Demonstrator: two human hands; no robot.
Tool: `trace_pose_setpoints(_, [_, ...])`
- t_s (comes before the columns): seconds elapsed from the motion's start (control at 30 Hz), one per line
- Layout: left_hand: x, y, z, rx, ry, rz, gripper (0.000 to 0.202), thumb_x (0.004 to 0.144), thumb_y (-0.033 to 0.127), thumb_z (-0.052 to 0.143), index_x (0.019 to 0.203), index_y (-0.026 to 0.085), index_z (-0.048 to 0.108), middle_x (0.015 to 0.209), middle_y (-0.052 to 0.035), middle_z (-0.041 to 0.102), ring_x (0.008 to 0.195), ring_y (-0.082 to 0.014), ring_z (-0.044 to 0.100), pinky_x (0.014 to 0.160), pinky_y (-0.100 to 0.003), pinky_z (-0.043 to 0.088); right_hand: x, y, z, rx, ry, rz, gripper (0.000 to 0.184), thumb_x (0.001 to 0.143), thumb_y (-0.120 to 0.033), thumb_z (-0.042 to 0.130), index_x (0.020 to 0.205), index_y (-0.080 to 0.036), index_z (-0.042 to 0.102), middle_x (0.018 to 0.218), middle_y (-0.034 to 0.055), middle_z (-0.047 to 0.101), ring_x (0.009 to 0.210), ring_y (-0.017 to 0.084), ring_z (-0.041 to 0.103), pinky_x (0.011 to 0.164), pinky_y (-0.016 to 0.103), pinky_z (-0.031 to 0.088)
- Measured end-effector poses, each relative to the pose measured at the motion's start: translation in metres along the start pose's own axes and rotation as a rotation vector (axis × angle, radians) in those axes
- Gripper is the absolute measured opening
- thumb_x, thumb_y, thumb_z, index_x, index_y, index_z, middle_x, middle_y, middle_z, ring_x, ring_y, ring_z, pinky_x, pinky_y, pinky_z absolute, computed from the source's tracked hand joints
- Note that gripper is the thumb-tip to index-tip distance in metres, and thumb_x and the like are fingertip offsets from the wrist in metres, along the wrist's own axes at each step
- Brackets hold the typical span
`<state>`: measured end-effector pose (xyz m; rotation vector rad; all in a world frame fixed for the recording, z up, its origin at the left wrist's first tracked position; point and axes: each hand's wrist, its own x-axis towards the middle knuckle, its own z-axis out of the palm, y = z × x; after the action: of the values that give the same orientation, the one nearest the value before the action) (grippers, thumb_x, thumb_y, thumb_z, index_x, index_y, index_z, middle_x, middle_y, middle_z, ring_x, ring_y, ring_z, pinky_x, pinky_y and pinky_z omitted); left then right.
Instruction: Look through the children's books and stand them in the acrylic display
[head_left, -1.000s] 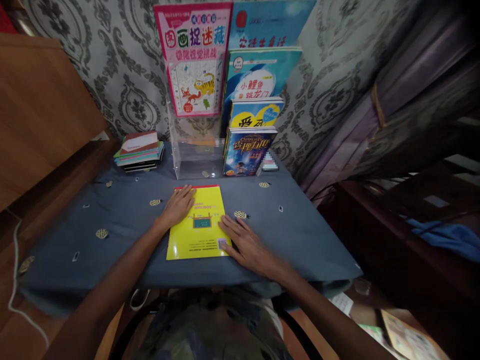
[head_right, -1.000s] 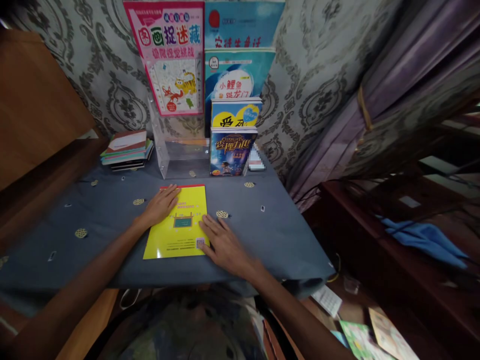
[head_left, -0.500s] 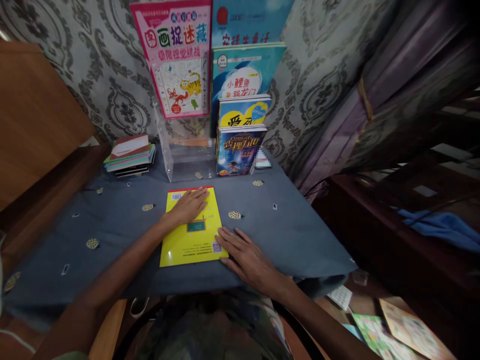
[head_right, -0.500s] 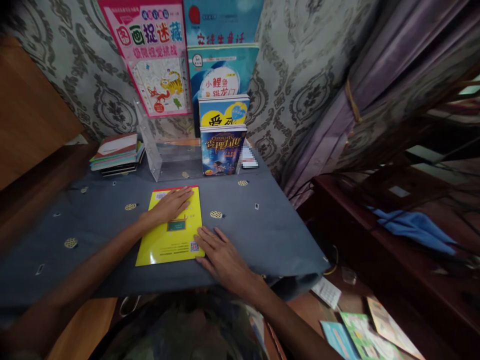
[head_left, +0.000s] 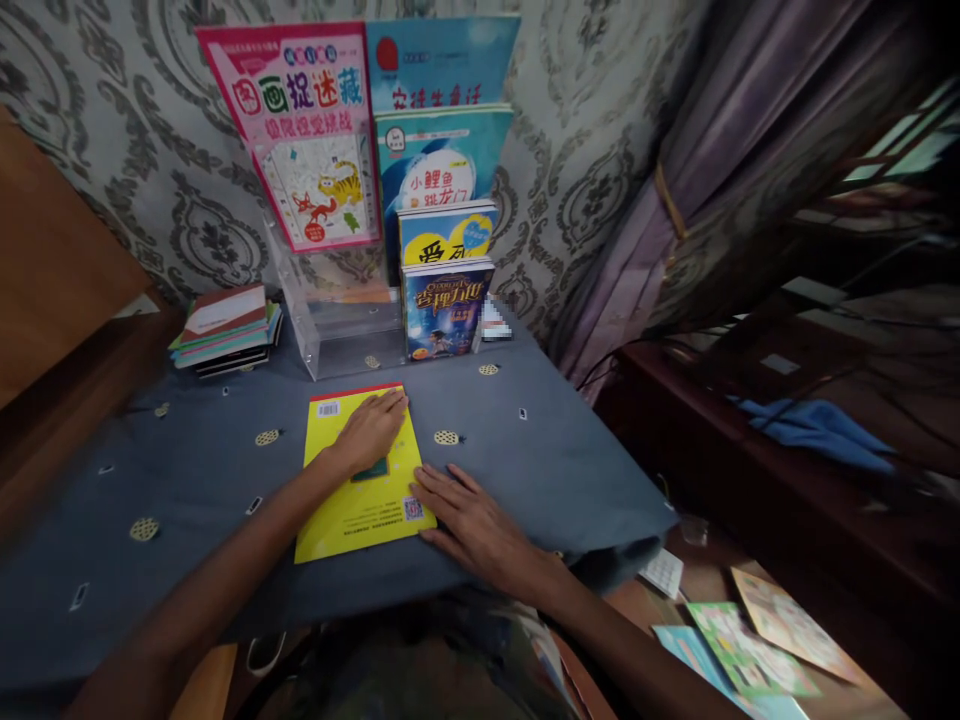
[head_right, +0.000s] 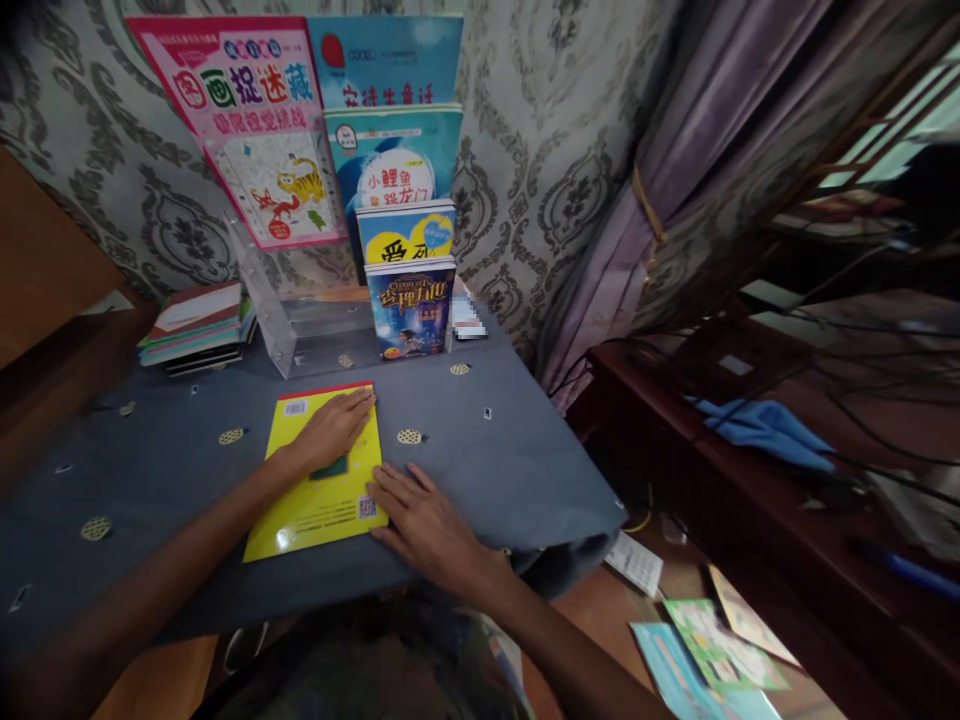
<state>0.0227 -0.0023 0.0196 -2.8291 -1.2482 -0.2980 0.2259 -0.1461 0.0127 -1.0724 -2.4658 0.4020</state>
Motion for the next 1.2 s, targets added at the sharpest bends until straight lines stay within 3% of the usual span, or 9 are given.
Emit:
trace_pose_setpoints(0.1, [-0.019,0.015,-0.002,-0.078,0.054,0.092,0.038,0.102,0.027,0.040,0.132,0.014,0.060,0.141,-0.0137,0.060,0.135,-0.0220,0.052,0.112,-0.041,0.043,0.000,-0.001,-0.001,0.024,0.017,0.009,0.048,0.097,-0.032,0.059,0.142,-0.017,0.050,0.146,0.0144,0.055,0.140,0.025,0.046,0.119,0.052,0.034])
trace_pose_setpoints(0.27, [-0.057,0.039,-0.005,-0.128,0.087,0.170,0.041,0.102,0.028,0.038,0.139,0.017,0.053,0.146,-0.0116,0.055,0.137,-0.0207,0.050,0.114,-0.043,0.043,-0.002,-0.002,-0.002,0.072,0.095,0.023,0.049,0.093,-0.032,0.065,0.140,-0.022,0.052,0.141,0.0126,0.059,0.135,0.026,0.051,0.117,0.052,0.036])
trace_pose_setpoints(0.43, [-0.084,0.060,-0.016,-0.131,0.005,0.171,0.046,0.104,0.036,0.034,0.144,0.016,0.047,0.150,-0.0111,0.050,0.141,-0.0203,0.045,0.117,-0.040,0.039,-0.007,-0.001,-0.004,0.245,0.183,0.085,0.043,0.090,-0.037,0.068,0.128,-0.021,0.055,0.127,0.0121,0.063,0.123,0.026,0.057,0.105,0.046,0.049])
trace_pose_setpoints(0.53, [-0.094,0.069,-0.025,-0.142,-0.074,0.165,0.053,0.103,0.047,0.037,0.147,0.016,0.042,0.154,-0.0115,0.046,0.143,-0.0216,0.042,0.118,-0.041,0.036,-0.009,0.002,-0.007,0.363,0.244,0.184,0.041,0.094,-0.039,0.062,0.130,-0.023,0.052,0.123,0.0104,0.064,0.117,0.026,0.060,0.098,0.044,0.052])
trace_pose_setpoints(0.7, [-0.102,0.072,-0.030,-0.165,-0.098,0.159,0.058,0.101,0.053,0.041,0.145,0.016,0.042,0.154,-0.0130,0.045,0.142,-0.0231,0.043,0.117,-0.042,0.037,-0.008,0.004,-0.009,0.472,0.326,0.296,0.032,0.098,-0.032,0.049,0.129,-0.022,0.052,0.126,0.0110,0.065,0.116,0.024,0.062,0.093,0.042,0.054])
trace_pose_setpoints(1.0, [-0.103,0.077,-0.024,-0.150,0.064,0.190,0.042,0.103,0.042,0.042,0.128,0.014,0.058,0.136,-0.0140,0.063,0.128,-0.0236,0.058,0.109,-0.043,0.048,-0.008,0.003,-0.009,0.443,0.307,0.265,0.031,0.098,-0.029,0.048,0.127,-0.021,0.058,0.123,0.0091,0.068,0.111,0.022,0.064,0.094,0.041,0.054])
trace_pose_setpoints(1.2, [-0.094,0.079,-0.014,-0.140,0.162,0.165,0.033,0.103,0.031,0.042,0.121,0.014,0.064,0.124,-0.0124,0.070,0.123,-0.0245,0.063,0.105,-0.046,0.051,-0.006,0.005,-0.008,0.398,0.312,0.157,0.029,0.099,-0.024,0.046,0.121,-0.023,0.066,0.120,0.0092,0.068,0.115,0.022,0.063,0.099,0.043,0.052])
